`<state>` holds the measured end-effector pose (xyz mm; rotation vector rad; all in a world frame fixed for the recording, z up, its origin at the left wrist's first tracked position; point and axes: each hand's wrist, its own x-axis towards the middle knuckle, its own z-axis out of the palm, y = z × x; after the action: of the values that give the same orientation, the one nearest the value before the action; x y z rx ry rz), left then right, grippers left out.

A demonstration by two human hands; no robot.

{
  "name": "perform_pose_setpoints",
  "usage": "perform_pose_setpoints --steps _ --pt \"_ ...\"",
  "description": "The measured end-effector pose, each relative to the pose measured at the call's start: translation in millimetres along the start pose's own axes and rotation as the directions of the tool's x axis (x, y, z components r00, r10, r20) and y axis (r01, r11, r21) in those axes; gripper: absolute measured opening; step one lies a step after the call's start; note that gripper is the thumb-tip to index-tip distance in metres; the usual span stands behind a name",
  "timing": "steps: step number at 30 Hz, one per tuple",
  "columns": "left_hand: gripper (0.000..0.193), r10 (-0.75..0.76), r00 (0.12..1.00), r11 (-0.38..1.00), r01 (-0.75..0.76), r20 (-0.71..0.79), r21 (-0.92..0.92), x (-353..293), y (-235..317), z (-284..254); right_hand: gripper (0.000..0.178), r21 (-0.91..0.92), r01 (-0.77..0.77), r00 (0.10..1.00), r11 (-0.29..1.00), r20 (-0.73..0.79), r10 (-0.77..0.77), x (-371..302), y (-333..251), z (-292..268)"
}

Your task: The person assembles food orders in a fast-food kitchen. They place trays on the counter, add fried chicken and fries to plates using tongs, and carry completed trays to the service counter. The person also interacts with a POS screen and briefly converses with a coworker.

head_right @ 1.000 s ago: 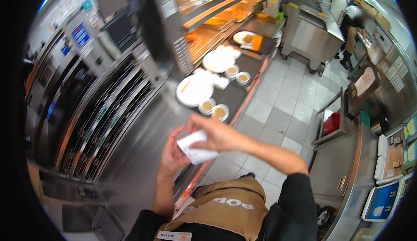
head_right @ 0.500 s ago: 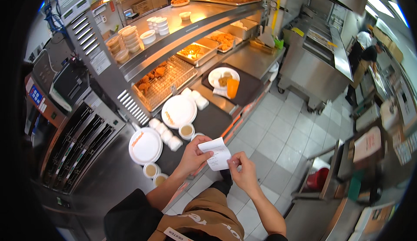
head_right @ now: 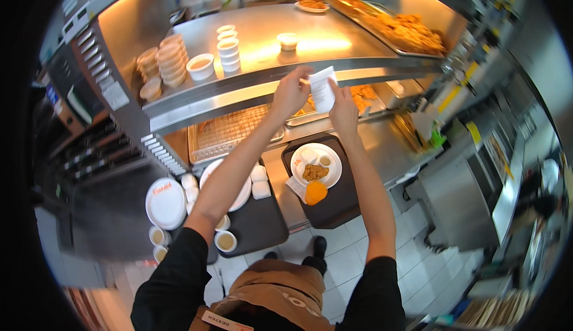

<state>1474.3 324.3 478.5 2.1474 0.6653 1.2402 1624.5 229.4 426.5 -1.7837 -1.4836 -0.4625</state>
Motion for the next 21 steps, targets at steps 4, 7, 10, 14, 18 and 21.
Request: perform_pose_setpoints --steps 4,7,10,14,18,21 --pt "0.035 -0.026 1.0 0.971 0.024 -0.005 -0.239 -35.7 15.0 -59.5 0.055 -0.02 -0.006 0.993 1.0 0.119 0.008 54.5 76.7 53.3" --pt "0.022 -0.383 0.922 0.812 0.31 -0.051 -0.494 -159.1 43.8 -122.4 0.055 0.041 0.035 0.997 0.999 0.069 -0.038 61.5 109.2 76.5" --pt "0.026 -0.407 0.913 0.527 0.251 0.019 -0.812 -304.1 73.5 -167.9 0.052 0.198 0.197 0.979 0.96 -0.093 -0.181 69.5 111.0 95.4" --pt "0.026 -0.723 0.677 0.402 0.255 -0.134 -0.88 -519.9 105.8 -166.8 0.045 0.196 0.415 0.876 0.889 -0.35 -0.332 59.9 84.7 73.9" --pt "0.012 -0.916 -0.259 0.232 0.282 -0.307 -0.931 -704.9 64.0 -154.0 0.033 0.339 0.358 0.928 0.87 -0.229 -0.293 -19.7 21.2 26.5" --pt "0.022 -0.834 -0.434 0.202 0.333 -0.34 -0.921 -787.7 -32.2 -180.5 0.014 0.654 0.079 0.846 0.752 0.355 -0.398 -137.5 -52.3 11.5"
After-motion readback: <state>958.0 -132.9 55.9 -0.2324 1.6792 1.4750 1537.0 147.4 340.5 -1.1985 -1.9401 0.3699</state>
